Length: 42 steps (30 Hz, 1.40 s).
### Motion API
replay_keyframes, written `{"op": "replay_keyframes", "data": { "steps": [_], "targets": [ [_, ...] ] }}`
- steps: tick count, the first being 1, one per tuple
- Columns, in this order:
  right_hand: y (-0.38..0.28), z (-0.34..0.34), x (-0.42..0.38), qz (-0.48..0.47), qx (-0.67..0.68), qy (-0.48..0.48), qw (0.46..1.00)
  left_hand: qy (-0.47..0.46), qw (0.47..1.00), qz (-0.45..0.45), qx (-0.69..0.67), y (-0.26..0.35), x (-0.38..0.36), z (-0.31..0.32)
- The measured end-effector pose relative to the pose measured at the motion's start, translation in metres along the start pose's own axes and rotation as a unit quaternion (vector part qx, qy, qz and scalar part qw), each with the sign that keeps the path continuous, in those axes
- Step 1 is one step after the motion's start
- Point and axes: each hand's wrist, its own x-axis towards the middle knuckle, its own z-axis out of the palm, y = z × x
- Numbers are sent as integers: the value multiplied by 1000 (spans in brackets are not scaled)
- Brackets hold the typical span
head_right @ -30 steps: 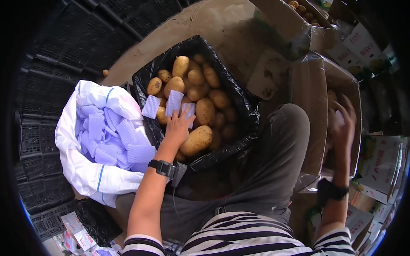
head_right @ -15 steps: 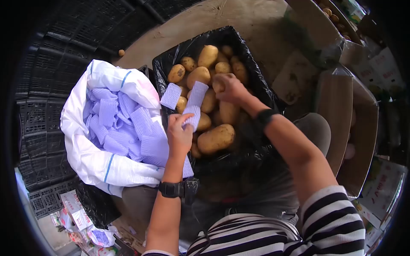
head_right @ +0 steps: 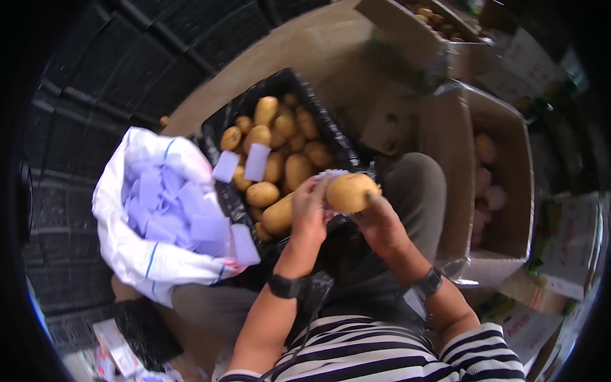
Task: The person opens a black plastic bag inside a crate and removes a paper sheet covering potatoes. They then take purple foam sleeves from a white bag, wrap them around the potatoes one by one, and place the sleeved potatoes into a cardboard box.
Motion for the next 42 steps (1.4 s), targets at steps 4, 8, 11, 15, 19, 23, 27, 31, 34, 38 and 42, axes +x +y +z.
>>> {"op": "replay_keyframes", "data": {
  "steps": [4,8,11,15,19,23,27,31,34,38,42],
  "targets": [
    [-28,-18,-16,-283,-542,94,786,-97,871,358,322,2,-42,47],
    [-114,-55,-49,-405,-652,222,601,-76,940,281,179,29,-9,47],
    [-191,-91,-64,-341,-720,365,482,192,887,244,342,52,77,-40],
    [-171,-39,14,-398,-793,260,380,203,803,209,520,44,163,-151],
    [-58,5,164,-271,-763,-82,581,205,788,299,498,33,153,-148],
    [59,-2,299,-124,-862,-99,482,200,824,323,419,33,120,-149],
    [89,8,332,-79,-926,-75,360,231,833,335,376,48,75,-148],
    [58,19,278,-109,-844,-77,520,307,790,352,397,53,64,-148],
    [32,43,176,168,-362,-73,914,326,681,436,490,48,65,-124],
    [34,39,73,141,-137,-90,976,75,863,364,342,4,46,-57],
    [9,10,38,36,-166,4,985,8,991,119,-59,-6,19,-23]
  ]
}}
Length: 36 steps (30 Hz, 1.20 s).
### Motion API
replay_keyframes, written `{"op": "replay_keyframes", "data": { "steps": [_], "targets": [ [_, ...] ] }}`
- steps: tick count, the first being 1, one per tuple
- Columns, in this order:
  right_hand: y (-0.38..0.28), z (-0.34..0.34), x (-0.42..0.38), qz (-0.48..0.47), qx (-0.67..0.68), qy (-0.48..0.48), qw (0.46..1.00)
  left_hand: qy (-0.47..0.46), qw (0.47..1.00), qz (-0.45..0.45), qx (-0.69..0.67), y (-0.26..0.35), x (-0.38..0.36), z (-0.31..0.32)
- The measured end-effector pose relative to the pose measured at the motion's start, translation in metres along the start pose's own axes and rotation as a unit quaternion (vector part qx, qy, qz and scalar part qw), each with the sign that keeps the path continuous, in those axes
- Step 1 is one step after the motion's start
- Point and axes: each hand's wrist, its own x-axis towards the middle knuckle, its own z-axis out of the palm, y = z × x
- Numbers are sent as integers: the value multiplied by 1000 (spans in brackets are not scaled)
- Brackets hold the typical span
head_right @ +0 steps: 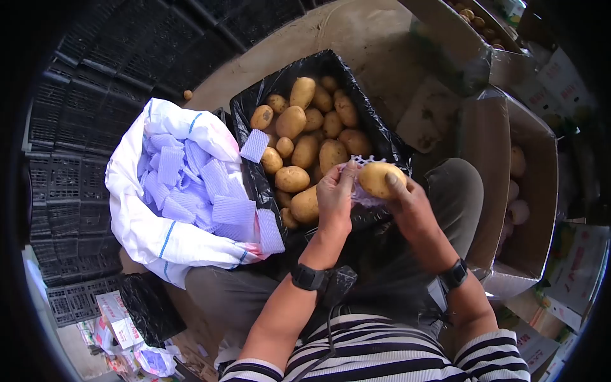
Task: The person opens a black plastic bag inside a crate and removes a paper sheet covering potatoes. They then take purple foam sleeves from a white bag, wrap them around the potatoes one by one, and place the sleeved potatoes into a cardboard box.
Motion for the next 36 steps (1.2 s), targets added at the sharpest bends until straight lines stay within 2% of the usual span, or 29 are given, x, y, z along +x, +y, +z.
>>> {"op": "replay_keyframes", "data": {
  "steps": [2,3,4,6,8,9,10,11,12,13,14,15,16,17,18,19,20,21,22,23,24,26,27,29,30,32,33,35,36],
  "targets": [
    [-8,-8,-18,-88,-290,93,949,-53,959,158,228,12,-26,24],
    [-12,-13,-26,-177,-395,132,892,-121,905,245,325,9,-40,34],
    [-16,-20,-33,-263,-490,168,814,-147,876,340,309,6,-44,46],
    [-41,-56,-54,-325,-560,271,712,-167,870,315,342,25,-48,43],
    [-90,-109,-83,-374,-667,341,547,-94,745,398,527,61,-5,8],
    [-117,-127,-99,-330,-748,369,441,-63,663,439,603,76,25,-27],
    [-137,-134,-109,-279,-815,389,328,-11,597,334,729,87,53,-63],
    [-145,-124,-106,-275,-817,395,318,33,468,360,806,96,70,-100],
    [-149,-102,-91,-311,-792,380,364,52,393,369,841,96,92,-137],
    [-149,-80,-72,-346,-763,361,410,16,359,371,856,99,107,-166],
    [-137,-64,-45,-338,-705,295,550,-18,323,373,870,102,120,-182],
    [-124,-42,-10,-309,-703,198,610,-19,325,375,868,103,129,-181],
    [-102,-25,33,-291,-721,128,616,-56,329,324,885,106,135,-182],
    [-75,-21,80,-283,-688,29,667,-94,333,266,900,107,138,-184],
    [-49,-12,125,-303,-695,-19,651,-93,338,256,901,108,140,-183],
    [-21,-12,171,-310,-705,-53,636,-97,377,234,891,109,140,-178],
    [-3,-7,209,-233,-769,-56,593,-98,415,208,880,110,136,-175],
    [12,2,243,-157,-824,-60,542,-82,479,225,844,111,130,-172],
    [16,17,265,-25,-879,-46,475,-61,538,245,804,114,124,-165],
    [19,15,280,-11,-915,-87,393,-66,559,245,789,121,118,-160],
    [24,11,294,28,-935,-107,338,-42,591,283,754,122,111,-157],
    [39,1,305,18,-951,-62,304,-18,637,240,732,135,96,-144],
    [41,1,298,19,-950,-67,305,-17,637,235,734,135,90,-142],
    [37,4,276,-167,-921,-68,345,25,696,304,650,136,80,-134],
    [36,-4,268,-171,-920,-63,347,23,692,308,653,134,75,-129],
    [37,-22,251,-202,-875,-63,436,77,722,332,602,127,64,-118],
    [16,-1,225,-150,-872,-81,459,83,714,347,602,123,59,-115],
    [-3,14,177,-107,-718,-30,687,125,665,353,646,109,47,-111],
    [-8,17,144,12,-400,-105,911,146,641,368,657,101,42,-107]
  ]
}}
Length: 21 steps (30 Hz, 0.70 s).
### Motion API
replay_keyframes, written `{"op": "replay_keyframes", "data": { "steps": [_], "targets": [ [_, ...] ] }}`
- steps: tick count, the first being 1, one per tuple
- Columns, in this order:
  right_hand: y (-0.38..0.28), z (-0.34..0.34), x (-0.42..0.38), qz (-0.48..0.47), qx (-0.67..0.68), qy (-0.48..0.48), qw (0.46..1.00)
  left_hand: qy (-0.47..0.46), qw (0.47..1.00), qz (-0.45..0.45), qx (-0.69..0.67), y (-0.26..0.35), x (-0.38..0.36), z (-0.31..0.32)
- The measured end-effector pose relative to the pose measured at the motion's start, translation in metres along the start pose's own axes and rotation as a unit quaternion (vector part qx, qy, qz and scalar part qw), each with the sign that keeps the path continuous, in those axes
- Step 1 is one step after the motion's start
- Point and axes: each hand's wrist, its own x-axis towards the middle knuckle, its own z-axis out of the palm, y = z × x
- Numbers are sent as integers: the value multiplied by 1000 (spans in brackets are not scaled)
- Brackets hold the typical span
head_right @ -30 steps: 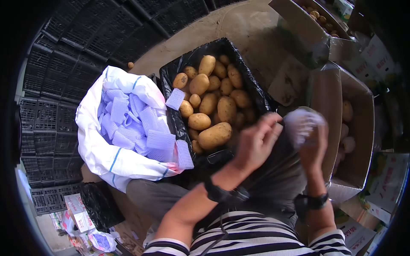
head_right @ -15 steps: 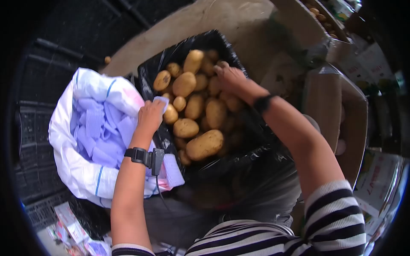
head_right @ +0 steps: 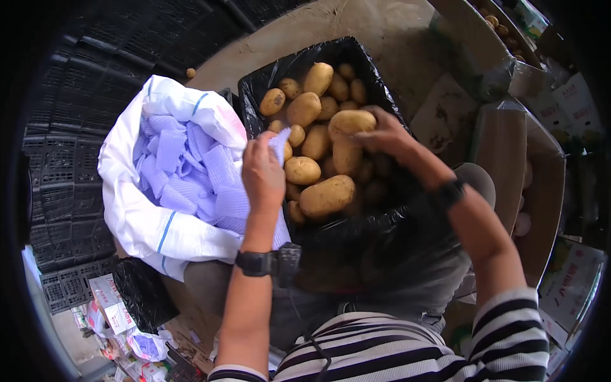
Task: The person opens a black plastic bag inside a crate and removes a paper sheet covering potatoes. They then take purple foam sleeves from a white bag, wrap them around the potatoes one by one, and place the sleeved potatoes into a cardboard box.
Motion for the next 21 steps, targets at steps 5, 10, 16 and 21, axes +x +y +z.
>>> {"op": "replay_keyframes", "data": {
  "steps": [5,10,16,21],
  "targets": [
    [-17,68,-137,42,533,-79,841,-102,986,-9,-130,74,-68,24],
    [9,59,-170,18,456,-23,889,-128,743,-327,-570,94,-83,20],
    [5,30,-205,-50,24,196,979,-9,936,121,-331,162,-100,-16],
    [-1,-15,-260,-133,-429,444,776,-65,880,296,-365,196,-114,-15]
  ]
}}
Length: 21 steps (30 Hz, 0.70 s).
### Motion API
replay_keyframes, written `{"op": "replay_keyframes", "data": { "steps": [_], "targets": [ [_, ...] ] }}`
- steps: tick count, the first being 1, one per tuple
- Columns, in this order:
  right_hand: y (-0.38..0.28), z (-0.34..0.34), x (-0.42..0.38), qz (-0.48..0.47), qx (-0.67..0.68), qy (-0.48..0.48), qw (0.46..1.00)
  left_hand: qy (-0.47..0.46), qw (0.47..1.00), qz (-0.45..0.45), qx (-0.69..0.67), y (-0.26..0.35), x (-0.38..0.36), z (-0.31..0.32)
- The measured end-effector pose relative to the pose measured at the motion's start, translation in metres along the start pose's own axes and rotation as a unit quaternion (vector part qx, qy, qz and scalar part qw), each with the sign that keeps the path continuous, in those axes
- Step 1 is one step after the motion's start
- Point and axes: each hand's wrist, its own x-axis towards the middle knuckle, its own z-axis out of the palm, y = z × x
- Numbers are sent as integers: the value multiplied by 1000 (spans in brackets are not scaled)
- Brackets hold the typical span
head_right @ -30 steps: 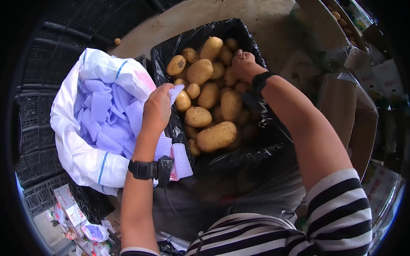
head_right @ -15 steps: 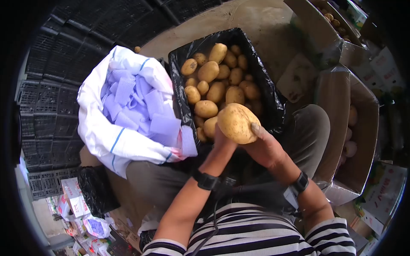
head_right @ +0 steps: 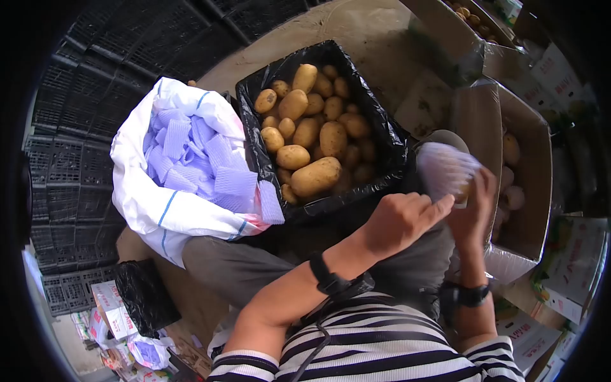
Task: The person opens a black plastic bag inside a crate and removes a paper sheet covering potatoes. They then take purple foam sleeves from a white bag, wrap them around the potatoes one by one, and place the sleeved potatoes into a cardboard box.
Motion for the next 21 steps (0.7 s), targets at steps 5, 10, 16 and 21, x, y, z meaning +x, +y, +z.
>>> {"op": "replay_keyframes", "data": {
  "steps": [5,10,16,21],
  "targets": [
    [95,-70,16,49,-272,32,961,-146,908,-214,328,-64,-18,-137],
    [-34,58,76,-106,83,-153,979,-247,804,-349,412,-132,-88,-217],
    [-140,306,39,-82,116,-487,862,-113,857,-326,382,-135,-90,-231],
    [-138,309,42,-85,129,-467,871,-22,843,-428,325,-116,-60,-241]
  ]
}}
